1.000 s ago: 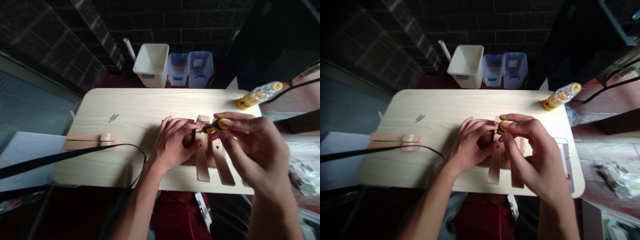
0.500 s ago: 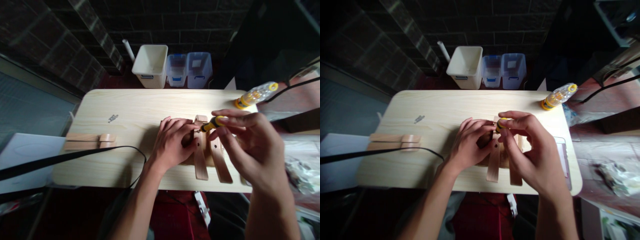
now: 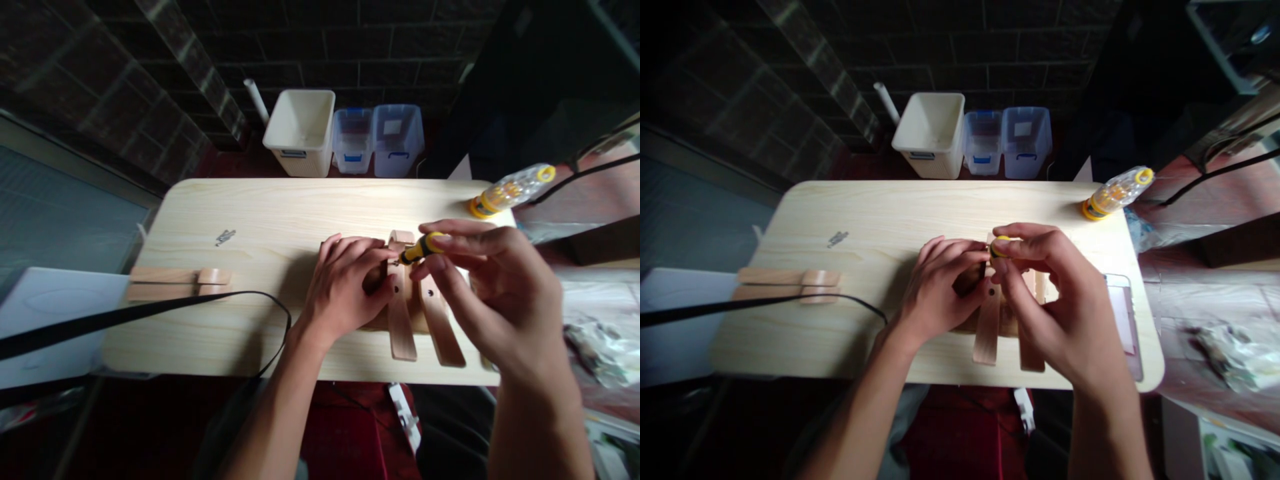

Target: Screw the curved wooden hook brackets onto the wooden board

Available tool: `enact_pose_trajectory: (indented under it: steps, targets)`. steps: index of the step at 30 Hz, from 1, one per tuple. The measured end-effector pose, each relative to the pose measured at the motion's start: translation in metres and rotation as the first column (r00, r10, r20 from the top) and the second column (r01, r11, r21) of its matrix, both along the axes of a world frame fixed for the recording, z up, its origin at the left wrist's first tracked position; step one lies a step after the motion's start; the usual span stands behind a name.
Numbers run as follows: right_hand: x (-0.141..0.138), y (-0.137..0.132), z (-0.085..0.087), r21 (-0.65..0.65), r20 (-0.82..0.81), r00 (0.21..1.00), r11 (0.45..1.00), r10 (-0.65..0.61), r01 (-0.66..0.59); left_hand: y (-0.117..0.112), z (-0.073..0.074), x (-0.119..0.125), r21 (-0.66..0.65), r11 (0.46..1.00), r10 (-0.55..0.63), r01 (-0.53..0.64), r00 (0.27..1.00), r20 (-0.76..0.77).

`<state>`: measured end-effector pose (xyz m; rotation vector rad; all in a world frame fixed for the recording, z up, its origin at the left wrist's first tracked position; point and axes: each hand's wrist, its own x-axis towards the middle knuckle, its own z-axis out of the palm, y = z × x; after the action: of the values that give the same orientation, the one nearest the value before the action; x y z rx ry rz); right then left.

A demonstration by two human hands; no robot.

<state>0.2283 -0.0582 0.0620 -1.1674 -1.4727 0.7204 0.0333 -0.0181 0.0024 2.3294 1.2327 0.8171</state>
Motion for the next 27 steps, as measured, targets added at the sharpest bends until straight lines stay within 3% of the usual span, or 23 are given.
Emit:
enact_pose_trajectory:
  steps: [5, 12, 21, 27]
  targets:
    - [0.0027, -0.0037, 0.0017, -0.036, -0.066, 0.998, 0.999, 0.006, -0.008, -0.0002, 0.0018, -0.0008, -0.004, 1.0, -0.005, 0.005, 1.0, 0.004]
    - [0.0031, -0.0009, -0.0017, 0.035, 0.02, 0.999, 0.999, -0.041, 0.04, 0.0002, 0.0025, -0.0005, -0.004, 1.0, -0.007, 0.007, 1.0, 0.003]
    - [0.0035, -0.0058, -0.0005, -0.038, -0.023, 0.999, 0.998, -0.041, 0.04, 0.0, 0.0022, 0.0003, -0.008, 1.0, 0.002, -0.003, 1.0, -0.015]
    - [0.0054, -0.0071, -0.0033, 0.011, 0.025, 0.996, 0.996, -0.085, 0.084, 0.0003, 0.0015, 0.002, 0.004, 1.0, 0.008, -0.008, 1.0, -0.028]
